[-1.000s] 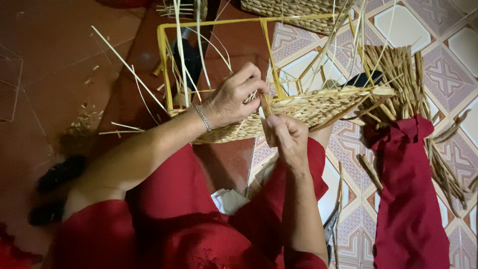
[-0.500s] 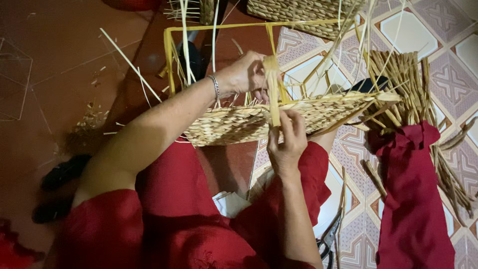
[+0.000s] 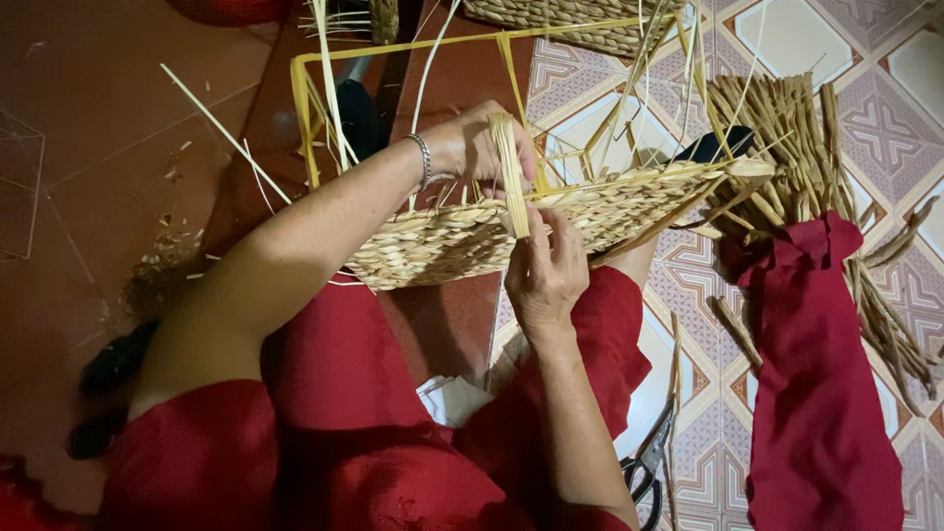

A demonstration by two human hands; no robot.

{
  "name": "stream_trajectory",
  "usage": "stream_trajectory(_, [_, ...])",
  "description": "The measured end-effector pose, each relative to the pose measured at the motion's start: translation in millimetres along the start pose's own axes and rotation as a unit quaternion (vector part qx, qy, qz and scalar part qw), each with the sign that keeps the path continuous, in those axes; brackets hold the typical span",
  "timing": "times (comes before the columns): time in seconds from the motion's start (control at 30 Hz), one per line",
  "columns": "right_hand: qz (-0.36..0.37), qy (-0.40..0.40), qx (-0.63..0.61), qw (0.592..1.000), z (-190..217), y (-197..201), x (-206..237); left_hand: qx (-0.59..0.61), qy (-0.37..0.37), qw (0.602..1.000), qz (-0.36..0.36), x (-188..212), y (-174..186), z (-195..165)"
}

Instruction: The person weaves a basket by hand, threading thin strips of dried plant material through a yellow frame. They use scissors to trim excess material and continue weaving the basket's body.

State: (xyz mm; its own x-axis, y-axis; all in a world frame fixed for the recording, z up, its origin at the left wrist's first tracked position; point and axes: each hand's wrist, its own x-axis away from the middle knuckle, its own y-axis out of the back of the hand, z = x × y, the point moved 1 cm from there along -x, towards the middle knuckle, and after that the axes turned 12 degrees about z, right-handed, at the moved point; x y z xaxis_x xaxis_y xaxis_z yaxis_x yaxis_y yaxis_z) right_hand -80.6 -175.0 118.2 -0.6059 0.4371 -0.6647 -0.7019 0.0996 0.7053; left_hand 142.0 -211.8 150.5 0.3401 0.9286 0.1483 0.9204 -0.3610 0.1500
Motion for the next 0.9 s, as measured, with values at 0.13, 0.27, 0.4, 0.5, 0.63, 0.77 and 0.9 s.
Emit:
stream_trajectory(0.13, [-0.002, -0.014, 0.013, 1.000, -3, -3, 0, 0.027, -0.044, 0.995, 0.084, -7, 7, 7])
stream_trajectory(0.27, [-0.012, -0.005, 0.021, 1.000, -5, -6, 0, -0.112, 0.037, 0.989, 0.083, -22, 15, 18])
stream_trajectory(0.4, [-0.013, -0.007, 0.014, 1.000, -2, -5, -1, -0.249, 0.080, 0.961, 0.086, -30, 14, 24])
stream_trajectory(0.5, [0.008, -0.042, -0.039, 0.998, -2, -1, -2, -0.247, 0.096, 0.961, 0.077, -27, 12, 26])
stream_trajectory(0.63, [-0.005, -0.057, -0.118, 0.991, -4, 4, -4, -0.036, 0.028, 0.998, 0.033, -9, 10, 15])
stream_trajectory(0.77, [-0.009, -0.067, -0.164, 0.984, -13, 3, -8, 0.061, -0.036, 0.997, 0.021, -3, 5, 8])
stream_trajectory(0.9, [-0.004, -0.114, -0.142, 0.983, -17, -6, -12, -0.128, 0.032, 0.991, 0.013, -12, 9, 18])
